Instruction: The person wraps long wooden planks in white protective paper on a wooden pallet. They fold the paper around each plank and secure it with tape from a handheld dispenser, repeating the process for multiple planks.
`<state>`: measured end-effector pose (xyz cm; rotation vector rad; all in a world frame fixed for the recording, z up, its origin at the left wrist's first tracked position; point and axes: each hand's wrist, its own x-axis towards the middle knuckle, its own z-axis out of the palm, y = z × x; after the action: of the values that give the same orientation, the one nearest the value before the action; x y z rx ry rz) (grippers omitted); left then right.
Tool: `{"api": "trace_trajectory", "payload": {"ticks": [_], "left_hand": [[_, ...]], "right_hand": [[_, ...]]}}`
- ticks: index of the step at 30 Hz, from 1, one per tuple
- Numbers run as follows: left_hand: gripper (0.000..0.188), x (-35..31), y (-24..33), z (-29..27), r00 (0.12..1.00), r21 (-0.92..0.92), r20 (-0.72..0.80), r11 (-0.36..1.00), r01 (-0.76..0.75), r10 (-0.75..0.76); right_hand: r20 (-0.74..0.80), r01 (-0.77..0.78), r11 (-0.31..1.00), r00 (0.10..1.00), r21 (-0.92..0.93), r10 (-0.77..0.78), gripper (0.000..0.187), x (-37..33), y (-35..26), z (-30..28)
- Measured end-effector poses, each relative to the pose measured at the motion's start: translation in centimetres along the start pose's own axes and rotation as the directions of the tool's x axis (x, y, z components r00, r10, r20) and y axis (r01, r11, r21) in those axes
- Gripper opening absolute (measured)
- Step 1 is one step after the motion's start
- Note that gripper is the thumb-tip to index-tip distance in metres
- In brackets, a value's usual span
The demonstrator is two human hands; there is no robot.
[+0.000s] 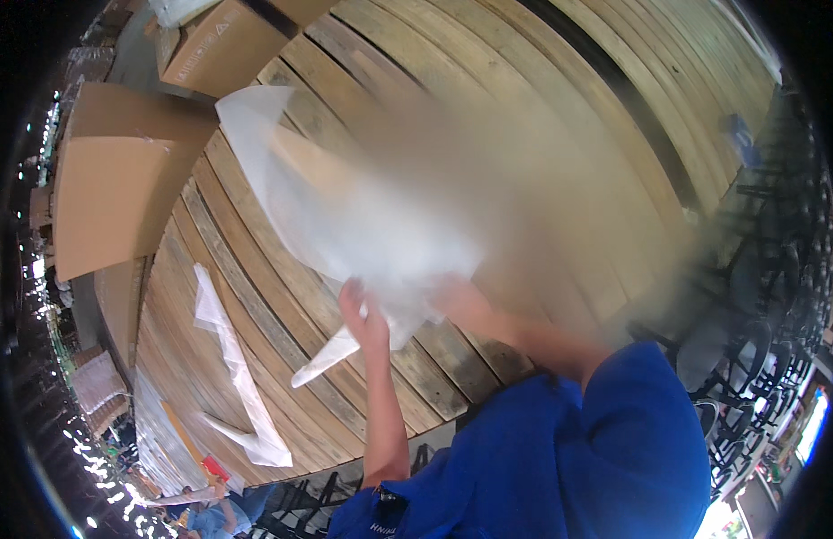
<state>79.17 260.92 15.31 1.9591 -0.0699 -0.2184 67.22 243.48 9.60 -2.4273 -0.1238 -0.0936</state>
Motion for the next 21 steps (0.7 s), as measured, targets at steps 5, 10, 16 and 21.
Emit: {"api": "trace_trajectory", "payload": {"ticks": [5, 10, 16, 21], "left_hand": [[0.065, 11.8, -4.3, 5.8, 0.956, 0.321, 0.166, 0.903, -0.286, 0.243], [0.086, 17.6, -8.9, 5.1, 0.951, 0.507, 0.268, 0.816, -0.277, 0.156], [0.089, 16.5, -9.3, 4.5, 0.946, 0.628, 0.297, 0.721, -0.294, 0.128], [0.089, 17.3, -10.4, 4.4, 0.943, 0.628, 0.265, 0.706, -0.327, 0.201]], "right_hand": [[0.101, 0.100, 0.990, 0.991, -0.101, -0.089, 0.021, -0.4, 0.7, 0.1], [0.296, -0.161, 0.979, 0.936, -0.126, 0.192, 0.031, 6.4, 2.1, -5.2], [-0.065, -0.466, 0.878, 0.885, -0.112, 0.462, 0.087, 27.7, 8.6, -3.2], [-0.025, -0.467, 0.842, 0.878, -0.269, 0.478, 0.102, 37.6, 5.0, 2.3]]}}
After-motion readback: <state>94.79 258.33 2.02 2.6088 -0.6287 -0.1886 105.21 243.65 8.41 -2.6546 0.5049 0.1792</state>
